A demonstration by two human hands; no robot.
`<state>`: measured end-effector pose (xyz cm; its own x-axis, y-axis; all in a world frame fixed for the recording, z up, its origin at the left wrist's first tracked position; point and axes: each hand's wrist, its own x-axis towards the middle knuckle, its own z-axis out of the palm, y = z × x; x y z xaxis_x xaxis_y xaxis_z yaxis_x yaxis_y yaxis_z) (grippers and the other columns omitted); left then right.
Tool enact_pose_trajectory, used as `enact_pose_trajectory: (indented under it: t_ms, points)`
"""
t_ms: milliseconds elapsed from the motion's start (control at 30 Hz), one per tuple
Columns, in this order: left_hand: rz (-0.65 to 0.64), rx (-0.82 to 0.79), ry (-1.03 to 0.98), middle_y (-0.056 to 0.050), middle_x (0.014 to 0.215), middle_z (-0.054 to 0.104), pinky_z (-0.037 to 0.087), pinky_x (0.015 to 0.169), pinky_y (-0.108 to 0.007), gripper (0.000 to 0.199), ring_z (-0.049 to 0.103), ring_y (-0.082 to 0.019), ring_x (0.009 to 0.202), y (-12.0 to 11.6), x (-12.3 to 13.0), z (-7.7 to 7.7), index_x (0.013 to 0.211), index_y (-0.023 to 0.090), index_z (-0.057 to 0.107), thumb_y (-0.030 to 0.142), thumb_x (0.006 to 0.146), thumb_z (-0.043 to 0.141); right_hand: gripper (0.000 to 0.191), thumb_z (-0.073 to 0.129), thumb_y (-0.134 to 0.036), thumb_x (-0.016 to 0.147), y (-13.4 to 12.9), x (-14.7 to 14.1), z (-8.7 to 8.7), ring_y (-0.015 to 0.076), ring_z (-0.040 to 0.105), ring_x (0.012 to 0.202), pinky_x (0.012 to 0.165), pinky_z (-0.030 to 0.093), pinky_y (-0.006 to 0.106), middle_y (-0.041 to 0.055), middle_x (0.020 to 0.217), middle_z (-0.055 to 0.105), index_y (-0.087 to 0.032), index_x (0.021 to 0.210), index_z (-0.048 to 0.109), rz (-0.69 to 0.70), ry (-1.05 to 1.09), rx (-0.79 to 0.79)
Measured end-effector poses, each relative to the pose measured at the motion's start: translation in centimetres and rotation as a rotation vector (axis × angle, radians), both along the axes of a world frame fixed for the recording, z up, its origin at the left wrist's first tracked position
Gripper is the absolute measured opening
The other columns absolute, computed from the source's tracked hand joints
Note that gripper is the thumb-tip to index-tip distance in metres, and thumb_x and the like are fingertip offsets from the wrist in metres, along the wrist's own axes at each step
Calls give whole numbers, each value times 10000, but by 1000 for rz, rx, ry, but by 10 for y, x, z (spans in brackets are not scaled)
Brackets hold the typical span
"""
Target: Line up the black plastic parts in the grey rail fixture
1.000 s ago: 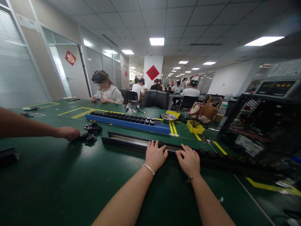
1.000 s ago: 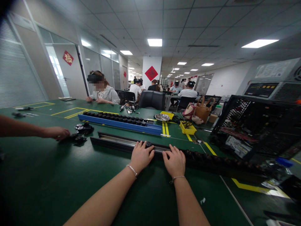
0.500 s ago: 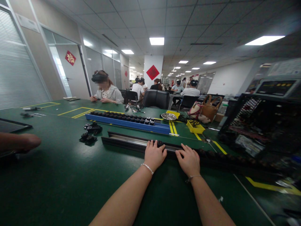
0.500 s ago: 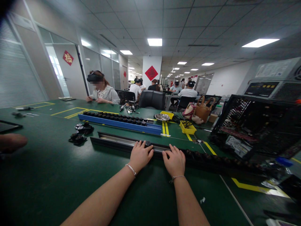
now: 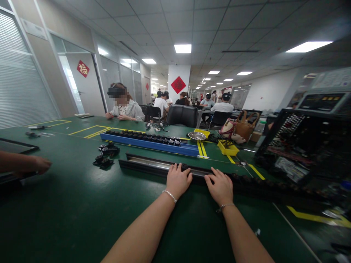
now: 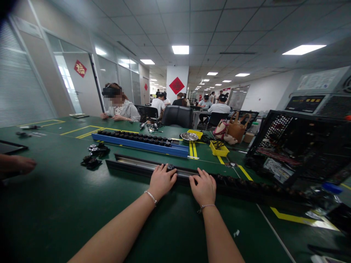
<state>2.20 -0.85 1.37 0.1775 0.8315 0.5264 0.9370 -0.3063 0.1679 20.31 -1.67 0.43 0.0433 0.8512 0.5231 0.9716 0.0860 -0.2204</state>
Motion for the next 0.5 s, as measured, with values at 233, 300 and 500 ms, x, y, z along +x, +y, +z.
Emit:
enact_pose_trajectory:
  t_ms: [233,300,500]
  points:
    - [2,-17,-9,-66,1255,579,302,1029,-434,361,481,-257,1188,-1,-2,1,1149,328,627,431,877,412,382,379,-447,850,-1,0,0,246,454,1193,998,264,446,51,1256,576,-262,824,712,-1,12,10]
    - [0,-18,-8,-69,1253,579,304,1027,-434,363,481,-257,1187,0,-2,1,1150,325,627,431,878,412,383,379,-449,850,-1,-1,0,245,450,1200,1000,262,444,49,1261,573,-261,829,712,-5,12,3]
    - [0,3,-8,-75,1238,588,308,1023,-438,359,491,-257,1175,1,-4,0,1132,326,639,433,880,406,377,386,-447,850,0,-1,0,249,453,1197,993,270,445,50,1260,574,-258,829,712,-3,9,2]
